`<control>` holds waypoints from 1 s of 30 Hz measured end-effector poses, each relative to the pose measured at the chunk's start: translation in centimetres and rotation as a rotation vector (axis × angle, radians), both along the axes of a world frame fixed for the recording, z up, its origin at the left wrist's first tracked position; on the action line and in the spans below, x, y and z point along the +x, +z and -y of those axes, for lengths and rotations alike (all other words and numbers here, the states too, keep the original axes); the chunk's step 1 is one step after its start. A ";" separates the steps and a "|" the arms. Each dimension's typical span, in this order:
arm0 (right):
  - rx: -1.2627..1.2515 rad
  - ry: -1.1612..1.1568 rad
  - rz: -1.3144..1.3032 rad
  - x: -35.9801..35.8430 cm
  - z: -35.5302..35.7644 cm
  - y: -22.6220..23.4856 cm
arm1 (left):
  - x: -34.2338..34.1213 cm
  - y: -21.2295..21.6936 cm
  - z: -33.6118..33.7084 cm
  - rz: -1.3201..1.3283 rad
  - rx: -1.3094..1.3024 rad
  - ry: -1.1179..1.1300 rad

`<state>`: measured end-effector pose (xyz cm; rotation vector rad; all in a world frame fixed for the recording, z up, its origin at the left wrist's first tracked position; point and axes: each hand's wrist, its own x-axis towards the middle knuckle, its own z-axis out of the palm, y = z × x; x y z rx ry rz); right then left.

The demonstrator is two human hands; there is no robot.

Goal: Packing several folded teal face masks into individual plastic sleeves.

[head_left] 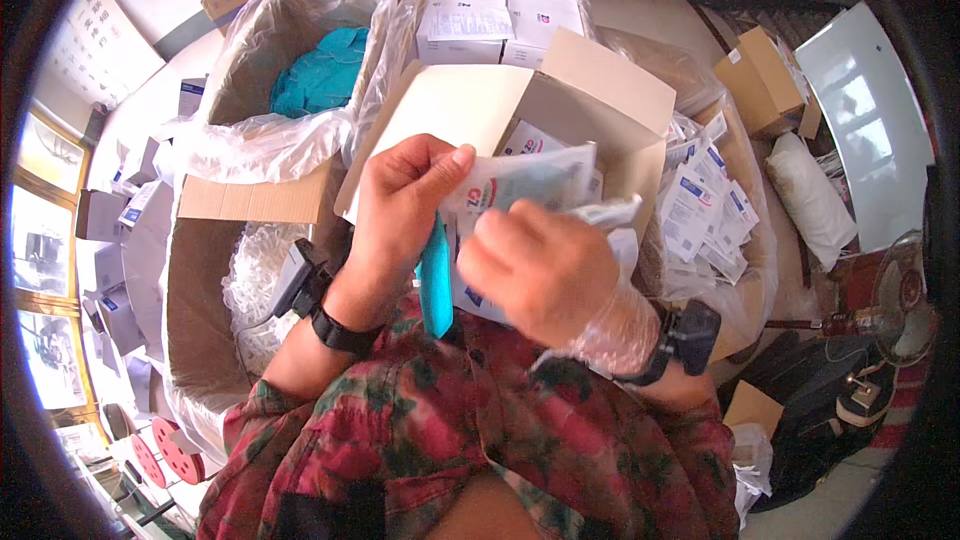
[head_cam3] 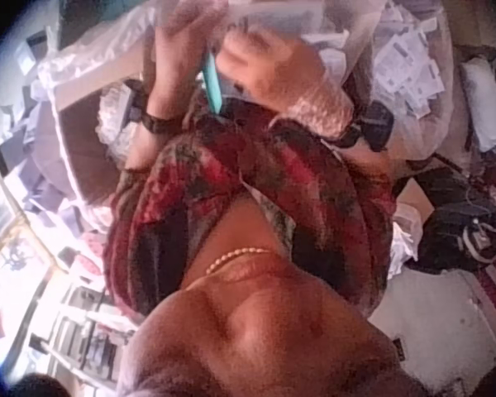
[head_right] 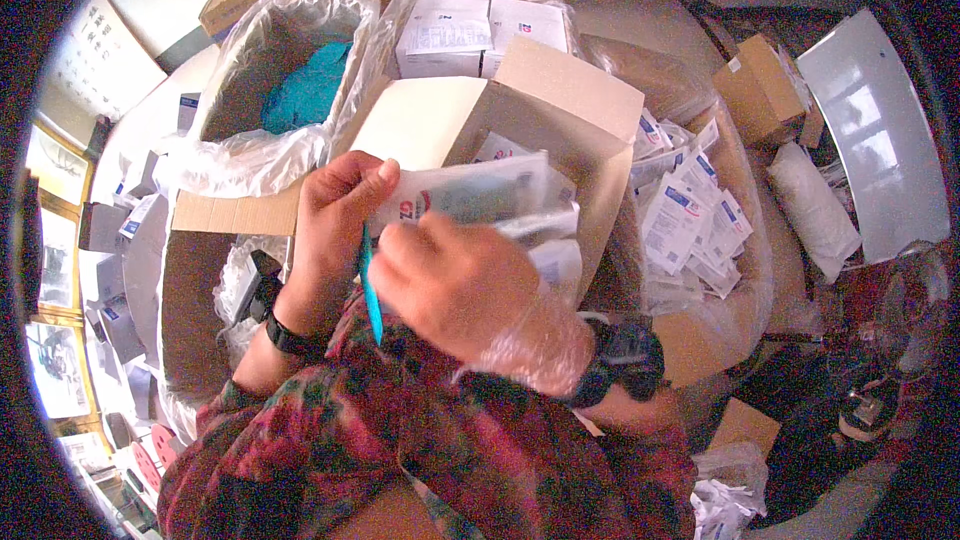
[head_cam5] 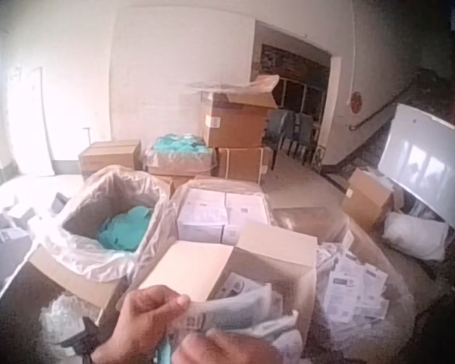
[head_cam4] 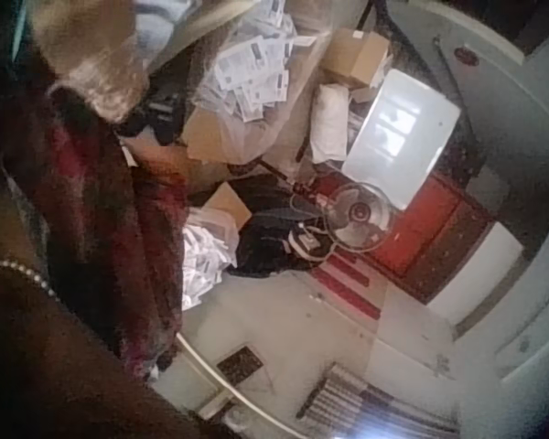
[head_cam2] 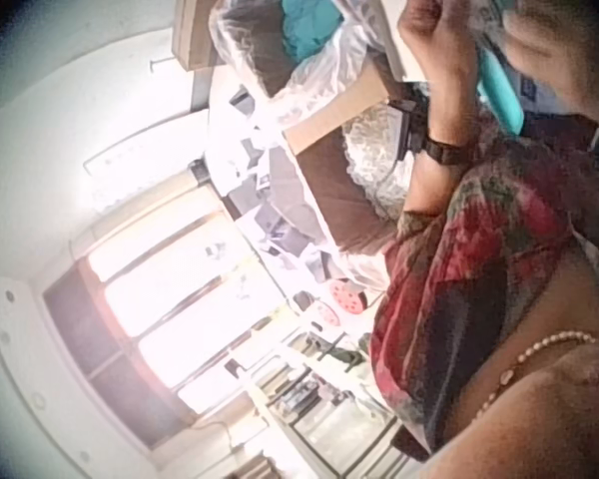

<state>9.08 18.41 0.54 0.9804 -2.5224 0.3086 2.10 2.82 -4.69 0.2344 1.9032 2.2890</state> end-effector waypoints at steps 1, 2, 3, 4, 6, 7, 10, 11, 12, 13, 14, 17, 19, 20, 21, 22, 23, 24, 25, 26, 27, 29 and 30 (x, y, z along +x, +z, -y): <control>0.007 0.082 0.000 0.7 0.3 0.2 | -0.6 -0.1 0.2 -0.006 -0.099 0.077; 0.018 0.163 0.000 1.8 0.5 0.6 | -2.0 -1.0 1.0 -0.081 -0.181 0.111; -0.016 0.225 0.045 2.9 0.6 1.0 | -3.0 -1.4 1.5 -0.040 -0.142 0.092; -0.050 0.281 0.087 4.0 0.5 1.4 | -4.0 -1.5 1.7 -0.002 -0.102 0.068; -0.132 0.406 0.151 5.2 0.2 1.9 | -5.4 -2.8 2.9 -0.010 -0.045 0.098; -0.145 0.413 0.166 5.2 -0.1 2.2 | -5.4 -2.7 3.0 -0.012 0.014 0.102; -0.105 0.260 0.145 2.6 -2.2 2.1 | -3.4 -1.2 3.1 -0.150 -0.088 -0.056; -0.152 0.120 0.181 1.3 -2.8 1.9 | -2.9 -0.7 3.0 -0.237 -0.157 -0.128; -0.198 -0.019 0.216 0.2 -3.2 1.8 | -2.1 0.1 2.9 -0.241 -0.155 -0.131; -0.197 -0.018 0.214 -0.6 -3.2 1.7 | -1.5 0.9 2.6 -0.299 -0.147 -0.223; -0.300 -0.060 0.230 -1.1 -2.9 1.6 | -0.8 1.5 2.3 -0.353 -0.140 -0.313; -0.372 -0.076 0.284 -2.5 -3.3 0.7 | 0.0 2.4 1.7 -0.453 -0.191 -0.350; -0.359 -0.041 0.320 -3.0 -3.7 0.2 | 0.4 2.8 1.6 -0.474 -0.228 -0.343; -0.360 -0.040 0.321 -3.0 -3.6 0.2 | 0.6 3.1 1.5 -0.495 -0.264 -0.338; -0.327 -0.044 0.259 -3.0 -3.5 0.3 | 0.6 3.3 1.2 -0.487 -0.311 -0.290; -0.294 -0.046 0.198 -2.8 -3.3 0.4 | 0.8 3.0 1.0 -0.484 -0.312 -0.289; -0.295 -0.046 0.200 -2.6 -3.0 0.4 | 0.8 2.5 0.8 -0.422 -0.289 -0.239; -0.235 -0.043 0.144 -2.4 -2.7 0.5 | 0.9 2.0 0.6 -0.361 -0.266 -0.190; -0.175 -0.042 0.086 -2.3 -2.5 0.5 | 0.9 1.7 0.4 -0.361 -0.267 -0.192; -0.175 -0.044 0.086 -2.2 -2.5 0.4 | 1.0 1.5 0.3 -0.335 -0.225 -0.160; -0.138 -0.019 0.079 -2.2 -2.5 0.2 | 1.1 1.4 0.2 -0.308 -0.183 -0.126; -0.102 0.009 0.075 -2.0 -2.2 0.2 | 1.4 1.6 0.0 -0.237 -0.191 -0.105; -0.029 0.014 0.021 -1.5 -1.8 0.5 | 1.4 1.6 -0.1 -0.168 -0.198 -0.085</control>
